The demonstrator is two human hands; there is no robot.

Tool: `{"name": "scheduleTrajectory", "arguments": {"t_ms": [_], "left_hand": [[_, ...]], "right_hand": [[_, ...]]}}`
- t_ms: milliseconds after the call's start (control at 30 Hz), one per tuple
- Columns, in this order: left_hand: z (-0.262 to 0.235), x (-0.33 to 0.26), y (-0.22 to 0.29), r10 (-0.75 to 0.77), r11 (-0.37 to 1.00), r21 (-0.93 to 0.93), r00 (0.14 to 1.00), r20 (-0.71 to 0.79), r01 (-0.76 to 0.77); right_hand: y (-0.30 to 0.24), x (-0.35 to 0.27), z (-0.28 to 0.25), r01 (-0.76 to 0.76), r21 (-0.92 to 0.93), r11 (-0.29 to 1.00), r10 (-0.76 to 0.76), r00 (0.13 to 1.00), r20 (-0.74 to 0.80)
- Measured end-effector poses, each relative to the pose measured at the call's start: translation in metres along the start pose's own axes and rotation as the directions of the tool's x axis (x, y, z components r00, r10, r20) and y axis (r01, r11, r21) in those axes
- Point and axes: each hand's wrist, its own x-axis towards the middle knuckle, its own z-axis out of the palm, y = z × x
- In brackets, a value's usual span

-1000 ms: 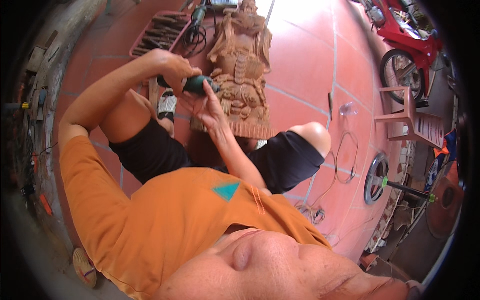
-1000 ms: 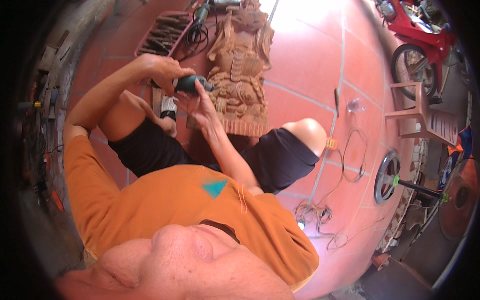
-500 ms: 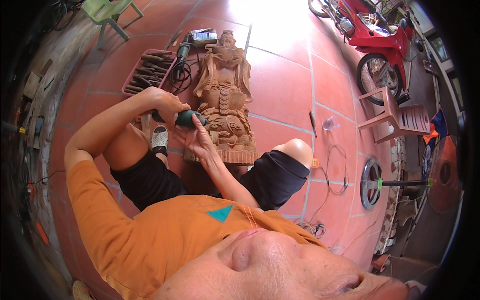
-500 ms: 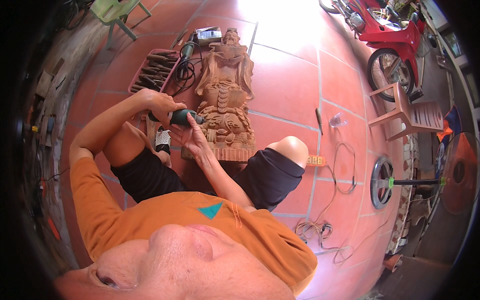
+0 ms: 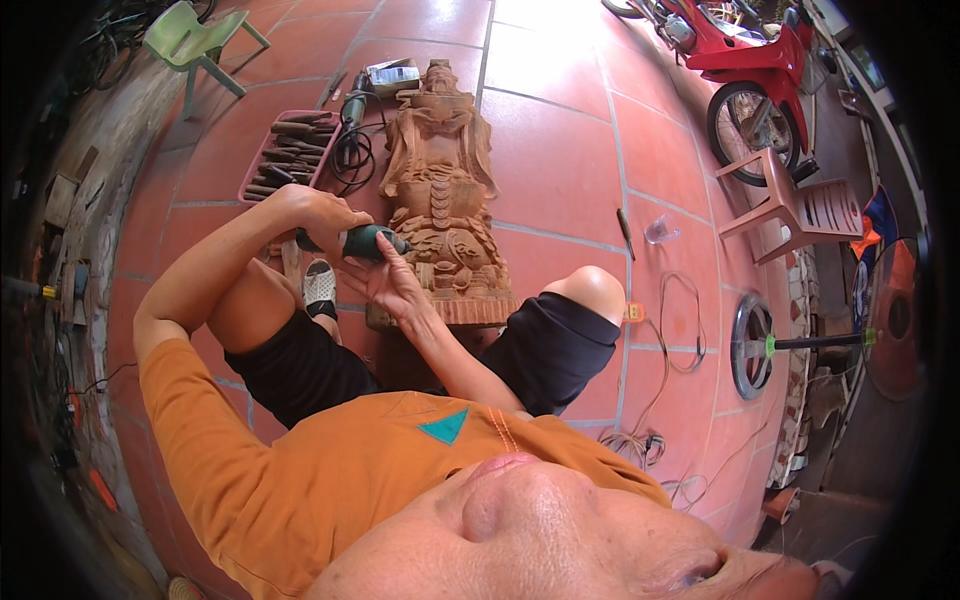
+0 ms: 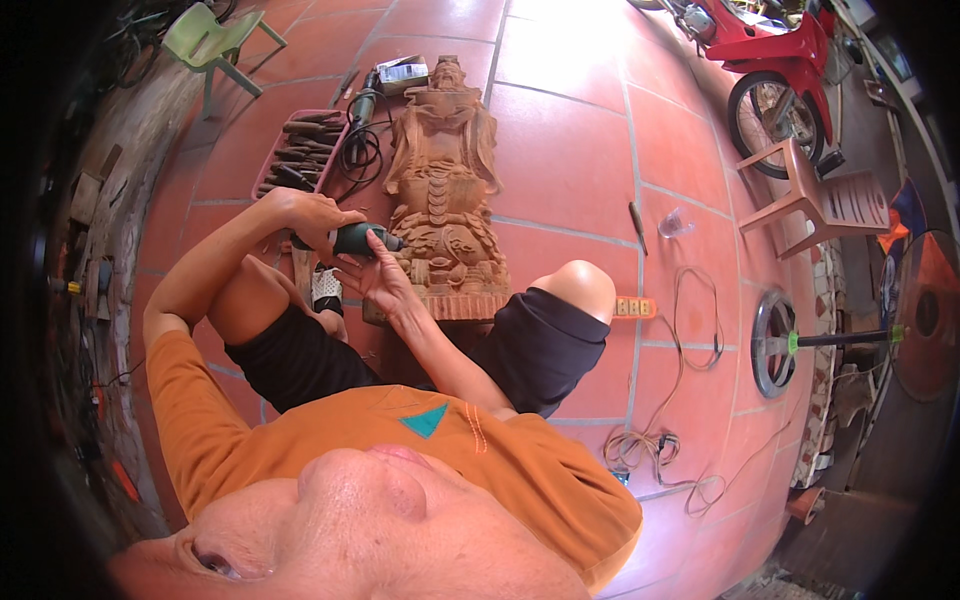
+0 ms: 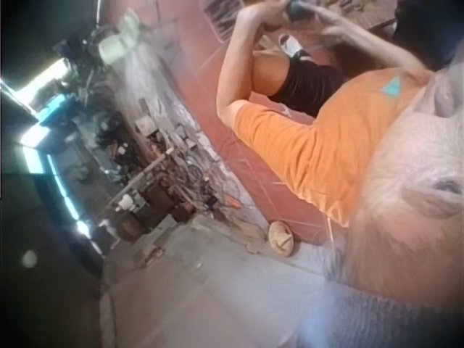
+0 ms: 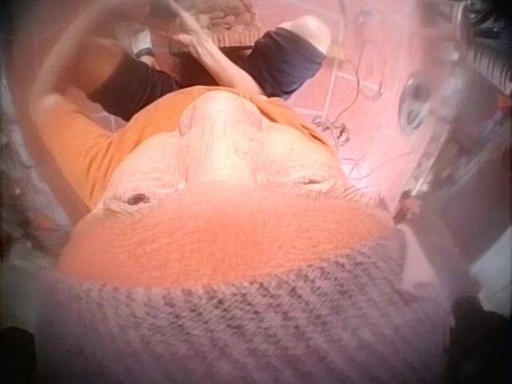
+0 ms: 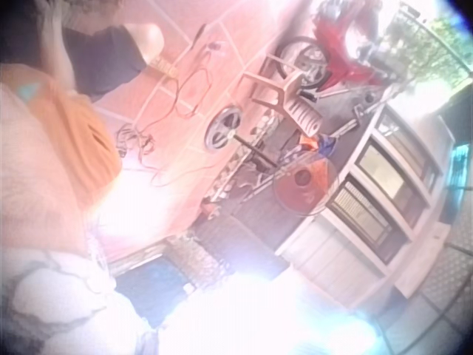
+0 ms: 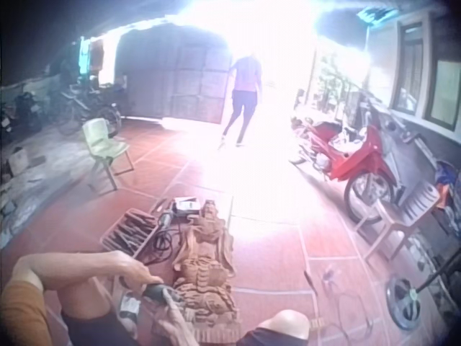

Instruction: The person uses a handheld rotary tool to carve details into a wooden sculpture of a seated figure. They hold the tool with both hands and work on the lower portion of the figure, removing wood shavings as they refine the surface.

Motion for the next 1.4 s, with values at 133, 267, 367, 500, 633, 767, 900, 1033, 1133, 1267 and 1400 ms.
{"name": "scheduleTrajectory", "arguments": {"t_ms": [133, 267, 367, 500, 633, 767, 900, 1033, 1133, 1267, 1400], "left_hand": [[-0.001, 0.001, -0.001, 0.037, 0.998, 0.051, 0.999, -0.033, -0.035], [-0.005, -0.005, 0.009, -0.008, 1.0, 0.026, 1.0, -0.011, 0.009], [-0.001, -0.002, 0.004, -0.03, 0.999, -0.011, 1.0, 0.006, 0.03], [-0.002, -0.001, 0.003, -0.021, 0.999, -0.023, 1.0, 0.014, 0.022], [0.005, 0.001, -0.002, 0.008, 1.0, 0.01, 0.999, -0.045, -0.007], [-0.006, -0.006, 0.008, 0.015, 1.0, 0.017, 1.0, -0.002, -0.015], [-0.005, -0.006, 0.007, -0.011, 1.0, -0.002, 1.0, 0.009, 0.011], [0.002, -0.002, 0.002, 0.046, 0.999, -0.004, 0.999, -0.028, -0.046], [0.003, 0.0, 0.001, -0.011, 1.0, 0.0, 1.0, -0.022, 0.011], [0.004, 0.001, -0.002, 0.006, 1.0, 0.009, 1.0, -0.02, -0.006], [0.002, 0.0, 0.001, -0.005, 1.0, 0.003, 1.0, -0.019, 0.005]], "right_hand": [[0.0, 0.004, -0.005, -0.013, 0.016, 1.0, 0.013, 1.0, 0.01], [0.0, 0.0, -0.002, -0.004, 0.001, 1.0, 0.004, 1.0, -0.003], [0.0, 0.001, -0.002, -0.011, 0.004, 1.0, 0.011, 1.0, 0.005], [0.0, 0.001, -0.002, -0.007, -0.014, 1.0, 0.007, 1.0, 0.014], [0.0, -0.002, 0.005, -0.001, -0.019, 1.0, 0.001, 1.0, 0.01], [-0.003, -0.002, 0.004, -0.027, -0.024, 0.999, 0.027, 0.999, 0.035], [-0.002, 0.0, 0.001, -0.031, -0.011, 0.999, 0.032, 0.999, 0.038], [0.0, 0.003, -0.006, -0.008, 0.014, 1.0, 0.008, 0.999, 0.047], [0.0, 0.0, -0.001, -0.01, 0.001, 1.0, 0.01, 1.0, 0.012], [0.001, 0.0, -0.001, -0.008, -0.009, 1.0, 0.008, 1.0, 0.019], [0.0, -0.001, 0.0, 0.001, -0.015, 1.0, -0.001, 1.0, 0.022]]}}
